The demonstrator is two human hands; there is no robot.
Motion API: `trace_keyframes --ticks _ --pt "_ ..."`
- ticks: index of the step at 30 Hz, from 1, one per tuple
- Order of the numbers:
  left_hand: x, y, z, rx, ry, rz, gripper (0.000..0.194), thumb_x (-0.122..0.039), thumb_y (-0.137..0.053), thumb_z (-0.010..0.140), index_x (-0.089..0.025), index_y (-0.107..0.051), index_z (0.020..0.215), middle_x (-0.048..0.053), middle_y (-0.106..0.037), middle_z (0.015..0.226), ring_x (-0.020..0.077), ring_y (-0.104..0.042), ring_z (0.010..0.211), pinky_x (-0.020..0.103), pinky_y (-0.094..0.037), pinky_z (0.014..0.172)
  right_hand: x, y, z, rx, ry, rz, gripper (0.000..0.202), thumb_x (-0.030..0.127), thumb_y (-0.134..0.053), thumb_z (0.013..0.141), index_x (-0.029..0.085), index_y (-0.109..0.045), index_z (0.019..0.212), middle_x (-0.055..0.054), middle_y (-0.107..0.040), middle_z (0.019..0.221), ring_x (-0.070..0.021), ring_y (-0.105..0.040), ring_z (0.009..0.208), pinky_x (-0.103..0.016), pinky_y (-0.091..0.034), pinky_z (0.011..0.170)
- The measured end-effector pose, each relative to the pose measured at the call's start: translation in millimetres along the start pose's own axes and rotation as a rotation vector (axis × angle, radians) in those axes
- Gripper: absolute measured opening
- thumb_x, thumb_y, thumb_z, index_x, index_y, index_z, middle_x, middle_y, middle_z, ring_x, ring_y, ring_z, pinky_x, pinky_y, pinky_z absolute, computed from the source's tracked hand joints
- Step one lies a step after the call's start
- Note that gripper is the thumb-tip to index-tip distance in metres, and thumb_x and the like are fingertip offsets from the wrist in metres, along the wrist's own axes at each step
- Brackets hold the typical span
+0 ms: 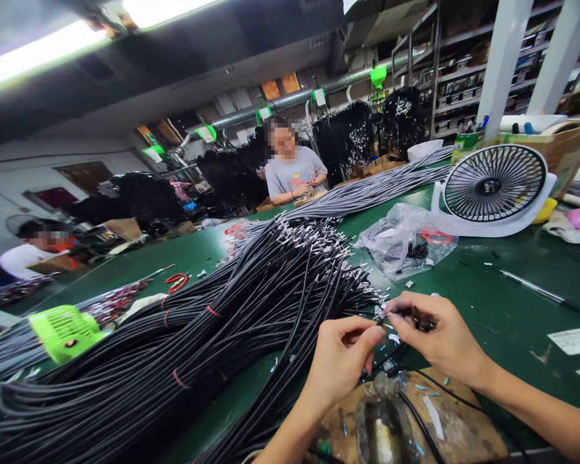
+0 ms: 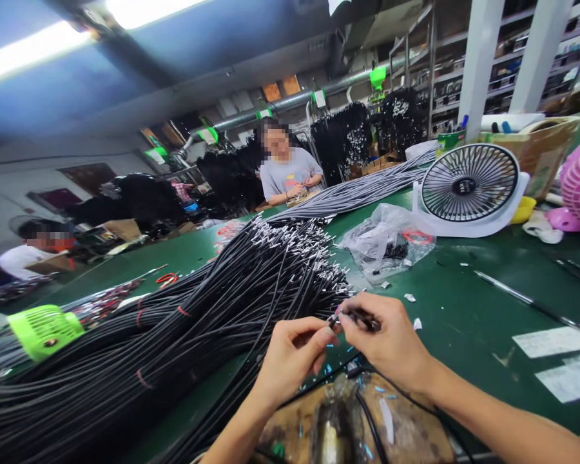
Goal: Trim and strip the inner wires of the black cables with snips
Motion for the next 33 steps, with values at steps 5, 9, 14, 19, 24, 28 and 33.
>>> trace_keyframes --ticks 5,9,14,19,24,28,33 --pt "-21.0 13.9 -7.3 -0.133 -0.237 0.100 0.011 -0.018 -0.067 0.072 -0.014 -0.061 0.063 -0.001 -0.055 0.058 0.0101 -0.047 0.051 0.021 -0.036 0.048 -26.3 -26.6 -5.1 0.205 -0.338 0.498 0.024 0.038 -0.065 0.076 0.016 -0.058 0.081 0.008 -0.040 0.050 -0.0049 -0.029 0.040 -0.018 -0.021 0.037" --pt "-49.1 14.2 -25.1 -0.226 -0.576 0.420 0.010 -0.006 -0.062 0.076 -0.014 -0.062 0.070 0.001 -0.058 0.063 0.0112 -0.053 0.056 0.022 -0.040 0.053 -29.3 -31.9 -6.8 0.235 -0.415 0.631 0.032 0.045 -0.065 0.075 0.014 -0.057 0.076 0.007 -0.043 0.049 -0.0027 -0.025 0.036 -0.018 -0.017 0.035" --pt "-62.2 12.0 -38.4 -0.336 -0.797 0.585 0.017 0.003 -0.059 0.075 -0.013 -0.063 0.077 0.001 -0.058 0.060 0.0100 -0.052 0.051 0.020 -0.042 0.049 -14.3 -16.3 -2.2 0.171 -0.240 0.326 0.036 0.045 -0.054 0.083 0.013 -0.060 0.067 0.003 -0.046 0.050 -0.0063 -0.033 0.041 -0.021 -0.025 0.039" --pt "-65.7 9.9 -45.6 -0.423 -0.887 0.680 0.022 0.007 -0.060 0.073 -0.011 -0.064 0.085 0.002 -0.058 0.060 0.0101 -0.052 0.050 0.021 -0.043 0.048 7.5 -11.0 -5.8 0.096 0.018 -0.037 0.029 0.031 -0.051 0.087 0.015 -0.061 0.065 0.000 -0.054 0.057 -0.0112 -0.045 0.053 -0.024 -0.035 0.051" --pt "-66.9 18.6 -46.4 -0.482 -0.847 0.607 0.020 0.005 -0.063 0.072 -0.012 -0.064 0.083 0.000 -0.057 0.061 0.0092 -0.052 0.051 0.021 -0.044 0.049 7.8 -12.5 -11.8 0.099 0.073 -0.031 0.019 0.033 -0.053 0.086 0.018 -0.064 0.085 -0.001 -0.060 0.068 -0.0134 -0.054 0.060 -0.023 -0.043 0.056" --pt "-67.8 24.0 -48.7 -0.509 -0.836 0.547 0.020 0.004 -0.064 0.071 -0.013 -0.064 0.083 0.000 -0.057 0.062 0.0092 -0.052 0.053 0.021 -0.044 0.049 -2.0 -2.0 -7.3 0.033 -0.024 -0.019 0.034 0.040 -0.045 0.090 0.022 -0.055 0.117 -0.006 -0.064 0.097 -0.0196 -0.059 0.091 -0.029 -0.047 0.076" --pt "-68.8 23.8 -50.5 -0.505 -0.837 0.533 0.021 0.004 -0.064 0.071 -0.013 -0.064 0.083 -0.001 -0.057 0.062 0.0094 -0.053 0.053 0.021 -0.044 0.049 10.4 -8.5 -5.0 0.115 0.089 -0.031 0.023 0.031 -0.049 0.090 0.025 -0.065 0.106 -0.005 -0.067 0.098 -0.0182 -0.059 0.094 -0.030 -0.044 0.085"
Point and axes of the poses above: each hand's wrist, its own z-axis towards the middle knuckle, its own y-axis out of the back of the hand, x = y × z, the point moved 8 cm from there along z, towards the middle knuckle
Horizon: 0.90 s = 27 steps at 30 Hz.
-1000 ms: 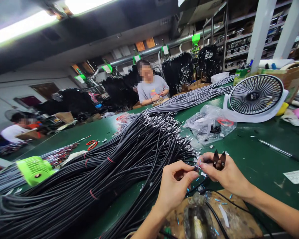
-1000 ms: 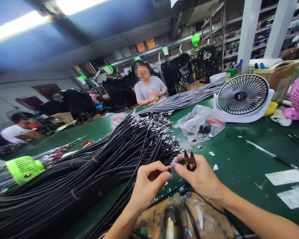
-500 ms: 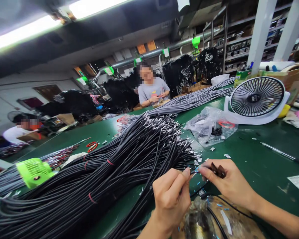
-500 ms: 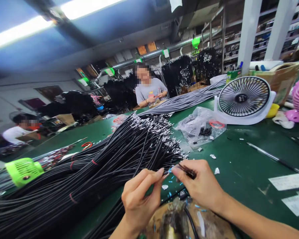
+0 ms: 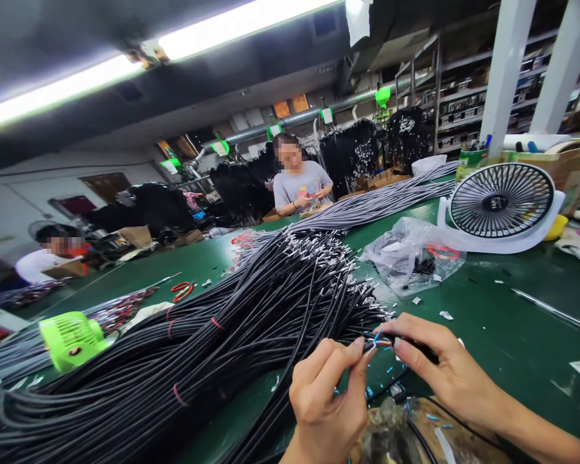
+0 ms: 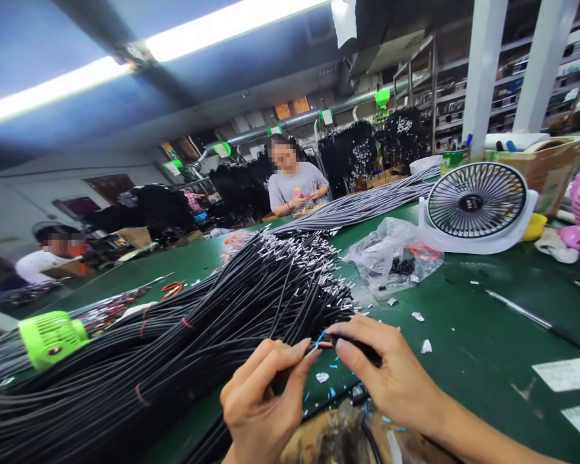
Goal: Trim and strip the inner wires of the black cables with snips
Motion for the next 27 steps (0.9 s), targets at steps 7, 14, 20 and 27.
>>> trace_keyframes --ticks 7,14,20,27 --pt "-1.0 -2.9 0.3 0.020 0.016 -0.018 0.021 0.005 -0.064 0.071 -0.013 -0.064 0.083 0.000 -0.057 0.063 0.0097 -0.053 0.054 0.021 -0.045 0.049 6.7 -2.8 3.3 0.023 0.014 0.109 0.021 0.023 -0.050 0.089 0.020 -0.070 0.095 -0.003 -0.066 0.077 -0.0134 -0.059 0.071 -0.024 -0.045 0.065" --pt "-0.8 -2.3 -0.3 0.017 0.015 -0.014 0.021 0.006 -0.064 0.071 -0.012 -0.064 0.082 0.001 -0.057 0.062 0.0102 -0.053 0.054 0.022 -0.045 0.049 4.6 -3.8 2.6 0.024 -0.006 0.097 0.022 0.024 -0.049 0.090 0.019 -0.069 0.097 -0.003 -0.066 0.079 -0.0153 -0.060 0.076 -0.026 -0.046 0.070" --pt "-3.4 -1.1 -1.2 -0.001 -0.016 0.019 0.020 0.005 -0.064 0.071 -0.012 -0.064 0.081 0.001 -0.058 0.062 0.0095 -0.053 0.054 0.021 -0.045 0.049 4.8 -2.0 1.4 0.004 0.001 0.078 0.021 0.022 -0.050 0.089 0.020 -0.068 0.098 -0.003 -0.067 0.081 -0.0139 -0.061 0.075 -0.025 -0.046 0.069" --pt "-2.4 -3.7 -1.9 0.029 0.011 0.053 0.020 0.003 -0.063 0.073 -0.015 -0.064 0.082 -0.001 -0.058 0.063 0.0100 -0.054 0.055 0.022 -0.046 0.051 4.3 -1.7 3.0 -0.002 -0.001 0.067 0.020 0.023 -0.051 0.089 0.017 -0.069 0.095 -0.004 -0.066 0.077 -0.0146 -0.059 0.072 -0.026 -0.046 0.066"
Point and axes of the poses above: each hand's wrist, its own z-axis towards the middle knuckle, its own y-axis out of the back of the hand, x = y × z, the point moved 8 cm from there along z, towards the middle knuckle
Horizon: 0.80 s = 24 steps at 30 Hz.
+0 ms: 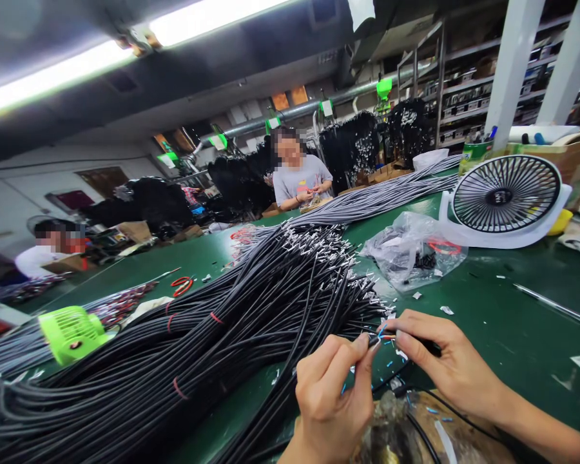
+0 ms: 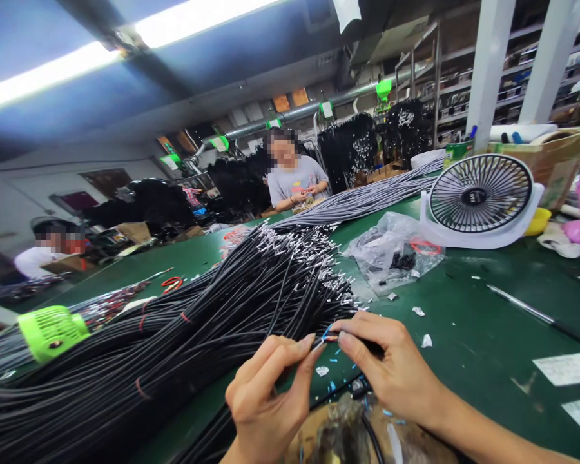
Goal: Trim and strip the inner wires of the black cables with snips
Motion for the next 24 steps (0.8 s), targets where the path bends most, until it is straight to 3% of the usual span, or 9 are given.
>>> trace_keyframes --ticks 6,12,15,20,24 --pt "12.9 -1.7 0.5 0.031 0.190 -0.037 0.011 -0.006 -0.064 0.075 -0.017 -0.064 0.079 0.000 -0.061 0.067 0.0113 -0.057 0.055 0.021 -0.046 0.050 0.3 4.8 0.5 -0.015 0.002 -0.027 0.021 0.022 -0.050 0.090 0.017 -0.068 0.097 -0.004 -0.064 0.075 -0.0147 -0.058 0.069 -0.025 -0.046 0.061" --pt "28.5 -14.1 -3.3 0.200 0.387 -0.161 0.011 -0.016 -0.058 0.081 -0.017 -0.066 0.073 0.000 -0.058 0.058 0.0122 -0.056 0.052 0.021 -0.042 0.048 2.0 9.1 -1.2 -0.042 0.020 -0.086 0.022 0.022 -0.049 0.089 0.017 -0.069 0.098 -0.004 -0.064 0.077 -0.0154 -0.059 0.072 -0.027 -0.046 0.065" --pt "35.1 -21.9 -5.6 0.282 0.512 -0.282 0.022 -0.025 -0.055 0.084 -0.015 -0.064 0.067 -0.001 -0.051 0.051 0.0100 -0.048 0.044 0.020 -0.035 0.043 2.2 9.6 -0.9 -0.049 0.024 -0.104 0.022 0.023 -0.050 0.089 0.017 -0.069 0.097 -0.005 -0.065 0.077 -0.0160 -0.059 0.071 -0.028 -0.046 0.064" --pt "43.1 -45.9 -20.8 0.429 0.848 -0.713 0.040 -0.044 -0.052 0.085 -0.015 -0.051 0.058 -0.007 -0.034 0.041 0.0032 -0.026 0.032 0.017 -0.020 0.034 4.8 8.0 0.3 -0.027 0.051 -0.078 0.022 0.022 -0.050 0.089 0.017 -0.070 0.097 -0.006 -0.067 0.078 -0.0163 -0.060 0.072 -0.027 -0.047 0.065" --pt "45.0 -54.0 -24.8 0.441 0.937 -0.835 0.043 -0.049 -0.056 0.081 -0.014 -0.052 0.057 -0.008 -0.033 0.037 0.0020 -0.022 0.030 0.016 -0.017 0.032 3.1 9.8 0.7 -0.035 0.044 -0.085 0.022 0.025 -0.050 0.089 0.019 -0.070 0.095 -0.004 -0.067 0.076 -0.0157 -0.061 0.070 -0.026 -0.048 0.063"
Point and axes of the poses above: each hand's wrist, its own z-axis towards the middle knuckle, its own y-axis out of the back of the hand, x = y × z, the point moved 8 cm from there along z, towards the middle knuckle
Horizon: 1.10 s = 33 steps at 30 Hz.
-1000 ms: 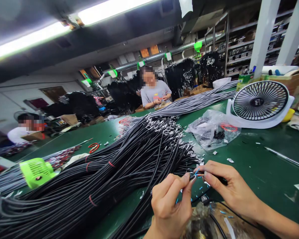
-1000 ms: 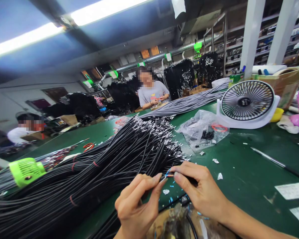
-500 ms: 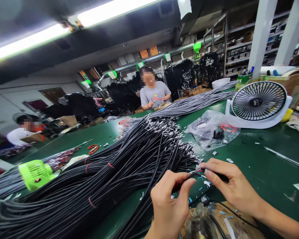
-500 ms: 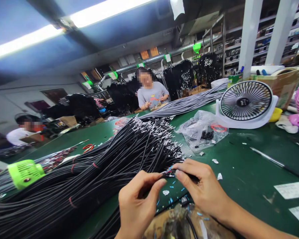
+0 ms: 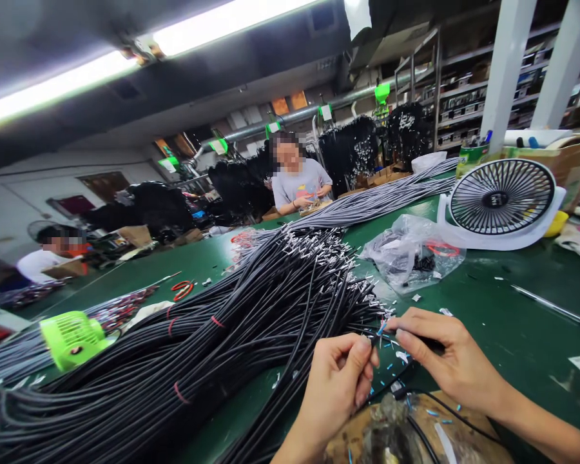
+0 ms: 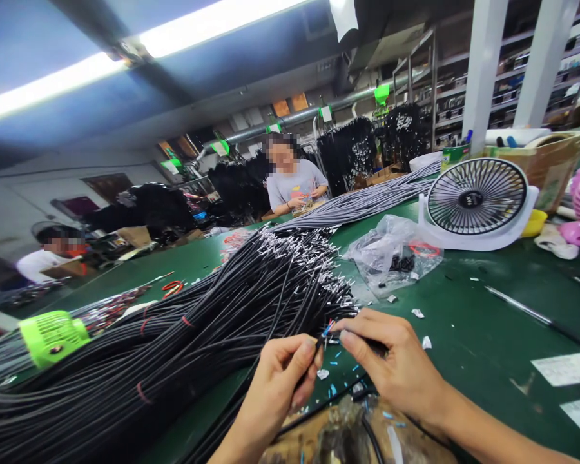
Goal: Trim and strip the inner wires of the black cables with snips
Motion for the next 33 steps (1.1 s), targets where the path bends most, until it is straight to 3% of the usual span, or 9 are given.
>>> trace_keyframes --ticks 5,11,22,29,33 --pt "-16.1 14.5 -3.7 -0.213 -0.207 0.221 0.025 -0.034 -0.063 0.079 -0.013 -0.063 0.066 -0.003 -0.049 0.051 0.0053 -0.038 0.038 0.017 -0.028 0.036 -8.5 8.4 -0.5 -0.090 -0.065 -0.041 0.021 0.032 -0.053 0.087 0.020 -0.067 0.098 -0.005 -0.069 0.090 -0.0184 -0.062 0.082 -0.029 -0.050 0.072" --pt "-36.4 17.0 -18.0 -0.347 -0.495 0.428 0.009 -0.018 -0.065 0.076 -0.016 -0.064 0.067 -0.001 -0.057 0.058 0.0105 -0.051 0.050 0.019 -0.039 0.044 -2.3 0.7 -0.9 -0.012 -0.039 -0.019 0.022 0.029 -0.051 0.088 0.018 -0.068 0.098 -0.006 -0.066 0.079 -0.0167 -0.060 0.072 -0.028 -0.048 0.064" --pt "-54.3 5.1 -36.9 -0.403 -0.824 0.660 0.017 -0.001 -0.064 0.072 -0.017 -0.060 0.072 -0.001 -0.060 0.065 0.0116 -0.057 0.056 0.023 -0.047 0.052 1.8 -4.2 0.2 0.035 -0.054 0.093 0.021 0.026 -0.053 0.088 0.017 -0.072 0.089 -0.003 -0.064 0.070 -0.0138 -0.056 0.063 -0.024 -0.045 0.058" --pt "-58.2 -1.2 -46.5 -0.425 -0.983 0.745 0.023 0.006 -0.063 0.070 -0.015 -0.061 0.080 -0.001 -0.059 0.064 0.0107 -0.055 0.053 0.021 -0.047 0.049 0.1 -7.0 -0.6 0.053 -0.071 0.111 0.021 0.027 -0.053 0.088 0.018 -0.072 0.090 -0.003 -0.066 0.073 -0.0145 -0.058 0.066 -0.025 -0.045 0.060" --pt "-59.8 -4.3 -47.9 -0.448 -0.965 0.801 0.021 0.004 -0.062 0.072 -0.016 -0.060 0.078 -0.001 -0.060 0.064 0.0107 -0.055 0.054 0.022 -0.047 0.051 0.7 -5.1 -1.5 0.021 -0.072 0.123 0.019 0.025 -0.054 0.087 0.018 -0.071 0.090 -0.002 -0.065 0.073 -0.0139 -0.058 0.067 -0.025 -0.045 0.061"
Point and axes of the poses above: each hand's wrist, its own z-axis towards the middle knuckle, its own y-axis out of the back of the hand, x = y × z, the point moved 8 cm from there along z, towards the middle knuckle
